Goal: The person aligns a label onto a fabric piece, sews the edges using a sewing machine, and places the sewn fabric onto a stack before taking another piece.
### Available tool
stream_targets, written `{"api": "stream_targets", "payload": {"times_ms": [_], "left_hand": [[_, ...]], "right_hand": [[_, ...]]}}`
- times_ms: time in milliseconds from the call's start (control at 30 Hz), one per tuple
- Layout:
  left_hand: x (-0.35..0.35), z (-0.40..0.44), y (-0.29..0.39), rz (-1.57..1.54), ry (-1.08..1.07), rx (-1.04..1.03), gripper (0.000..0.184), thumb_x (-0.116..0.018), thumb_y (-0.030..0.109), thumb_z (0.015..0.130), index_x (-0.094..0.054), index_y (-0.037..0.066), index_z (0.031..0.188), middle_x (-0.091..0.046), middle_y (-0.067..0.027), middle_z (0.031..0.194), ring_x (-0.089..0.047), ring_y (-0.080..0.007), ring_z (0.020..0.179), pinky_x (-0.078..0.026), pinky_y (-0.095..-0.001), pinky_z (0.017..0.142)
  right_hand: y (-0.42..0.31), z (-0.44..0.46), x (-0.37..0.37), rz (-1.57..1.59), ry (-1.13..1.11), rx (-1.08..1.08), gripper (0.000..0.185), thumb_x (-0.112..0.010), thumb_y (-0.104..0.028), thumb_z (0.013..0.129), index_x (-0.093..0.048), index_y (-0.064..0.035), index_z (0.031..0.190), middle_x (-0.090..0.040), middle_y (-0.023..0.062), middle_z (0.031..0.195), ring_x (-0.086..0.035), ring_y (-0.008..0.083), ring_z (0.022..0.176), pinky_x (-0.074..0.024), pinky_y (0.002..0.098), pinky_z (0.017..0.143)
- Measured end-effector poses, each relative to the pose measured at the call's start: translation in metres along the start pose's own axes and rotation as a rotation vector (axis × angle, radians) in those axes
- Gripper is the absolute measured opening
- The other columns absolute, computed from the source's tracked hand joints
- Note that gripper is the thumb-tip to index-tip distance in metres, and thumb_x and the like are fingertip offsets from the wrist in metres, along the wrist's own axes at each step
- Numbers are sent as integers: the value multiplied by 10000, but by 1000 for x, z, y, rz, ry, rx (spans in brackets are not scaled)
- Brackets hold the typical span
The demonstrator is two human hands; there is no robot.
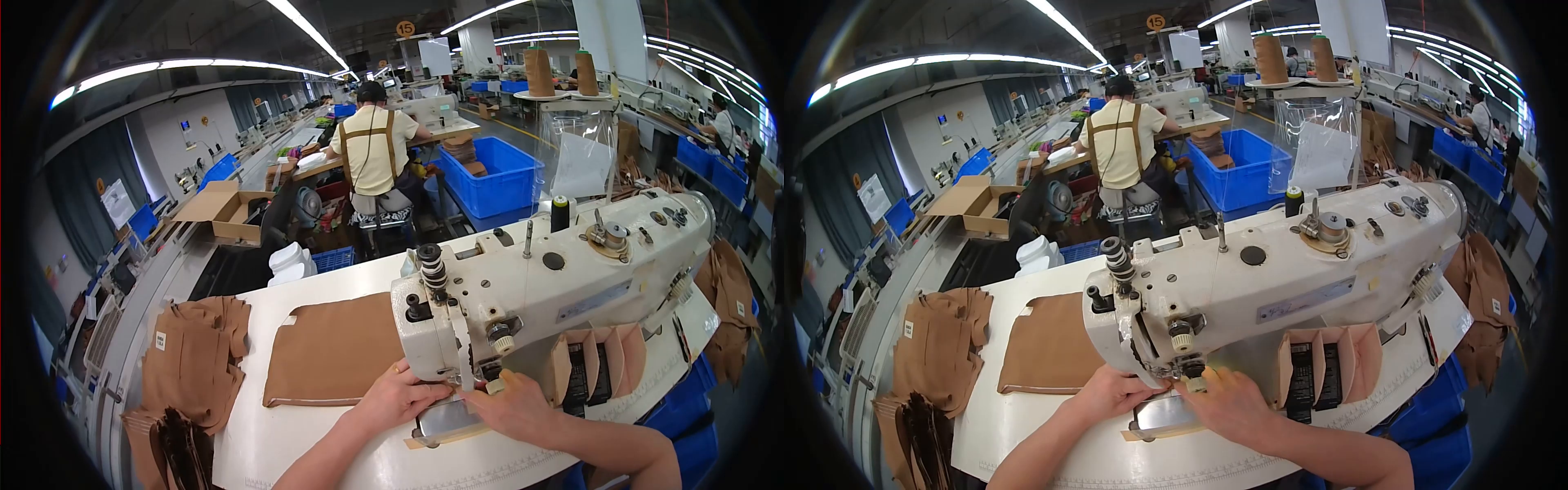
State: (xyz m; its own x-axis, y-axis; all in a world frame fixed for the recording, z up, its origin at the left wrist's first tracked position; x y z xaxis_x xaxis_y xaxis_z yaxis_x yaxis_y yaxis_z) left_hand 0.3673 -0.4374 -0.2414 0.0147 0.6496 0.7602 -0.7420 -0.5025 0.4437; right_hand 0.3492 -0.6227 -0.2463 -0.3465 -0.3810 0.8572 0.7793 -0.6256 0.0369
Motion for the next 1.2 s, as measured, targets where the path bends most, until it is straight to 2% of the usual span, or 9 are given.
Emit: {"api": "stream_targets", "payload": {"times_ms": [267, 367, 567, 767, 867, 933, 1033, 1133, 1200], "left_hand": [[5, 1, 3, 103, 5, 15, 275, -729, 88, 857, -774, 182, 1113, -681, -15, 1172, -584, -286, 1162, -499, -398, 964], [5, 1, 1, 115, 25, 10, 253, -722, 106, 877, -772, 174, 1115, -680, -16, 1175, -584, -289, 1158, -497, -401, 955], [6, 4, 3, 153, 67, -36, 199, -715, 122, 893, -769, 156, 1082, -674, -22, 1126, -590, -271, 1078, -501, -385, 925], [7, 2, 2, 141, 95, -71, 171, -715, 127, 880, -758, 140, 1045, -645, -14, 1044, -578, -241, 982, -497, -368, 902], [3, -2, -2, 144, 89, -79, 188, -704, 126, 886, -744, 137, 1069, -640, -17, 1044, -574, -241, 1023, -483, -376, 941], [3, -3, -3, 122, 84, -62, 217, -691, 120, 891, -726, 124, 1105, -642, -20, 1074, -574, -250, 1083, -464, -394, 1000], [18, -2, 6, 386, 190, 38, 237, -643, 144, 934, -694, 81, 1158, -645, -60, 1214, -557, -299, 1208, -409, -437, 1092], [20, -12, -22, 576, 396, 378, 270, -583, 176, 984, -665, 42, 1203, -601, -107, 1365, -512, -333, 1315, -351, -469, 1150], [13, -16, -33, 533, 272, 445, 279, -563, 180, 1002, -676, 64, 1229, -588, -120, 1406, -488, -354, 1358, -354, -466, 1156]], "right_hand": [[-1, -1, -2, 10, -27, -4, 443, -749, -228, 804, -684, -202, 1242, -663, 4, 813, -604, 205, 620, -516, 329, 586], [-3, 1, 2, 121, -74, -32, 353, -685, -201, 858, -679, -152, 1207, -600, 141, 796, -633, 273, 733, -518, 366, 596], [-4, 1, 0, 104, -61, -40, 299, -698, -220, 867, -704, -152, 1158, -632, 107, 787, -634, 265, 728, -518, 371, 597], [-6, 6, 7, 103, -3, -36, 253, -750, -244, 854, -719, -182, 1097, -632, 30, 721, -582, 225, 553, -498, 336, 574], [-6, 3, 1, 91, -37, -57, 303, -741, -184, 819, -727, -183, 1122, -677, 29, 937, -669, 205, 693, -537, 354, 541], [-7, 6, 6, 112, -54, -82, 292, -735, -177, 826, -730, -185, 1117, -679, 33, 941, -668, 207, 675, -535, 354, 537], [-6, 8, 9, 161, -38, -90, 276, -721, -156, 831, -737, -184, 1105, -680, 39, 943, -664, 210, 648, -532, 354, 539], [-3, 4, 7, 204, -2, -92, 281, -724, -133, 822, -736, -180, 1098, -687, 38, 862, -631, 216, 598, -512, 353, 555], [-2, 5, 10, 234, 35, -87, 283, -726, -118, 816, -737, -173, 1093, -692, 37, 829, -626, 222, 602, -508, 359, 567]]}}
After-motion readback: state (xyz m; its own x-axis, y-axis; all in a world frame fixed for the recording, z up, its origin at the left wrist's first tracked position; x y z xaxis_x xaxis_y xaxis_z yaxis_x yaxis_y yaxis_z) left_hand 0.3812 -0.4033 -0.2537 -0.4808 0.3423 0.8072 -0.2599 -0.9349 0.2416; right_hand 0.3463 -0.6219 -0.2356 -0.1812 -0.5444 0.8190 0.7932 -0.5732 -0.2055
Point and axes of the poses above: each hand's wrist, its own z-axis towards the middle knuckle, its own x-axis out of the back of the hand, y = z × x, the point moved 6 cm from there along z, towards the middle knuckle
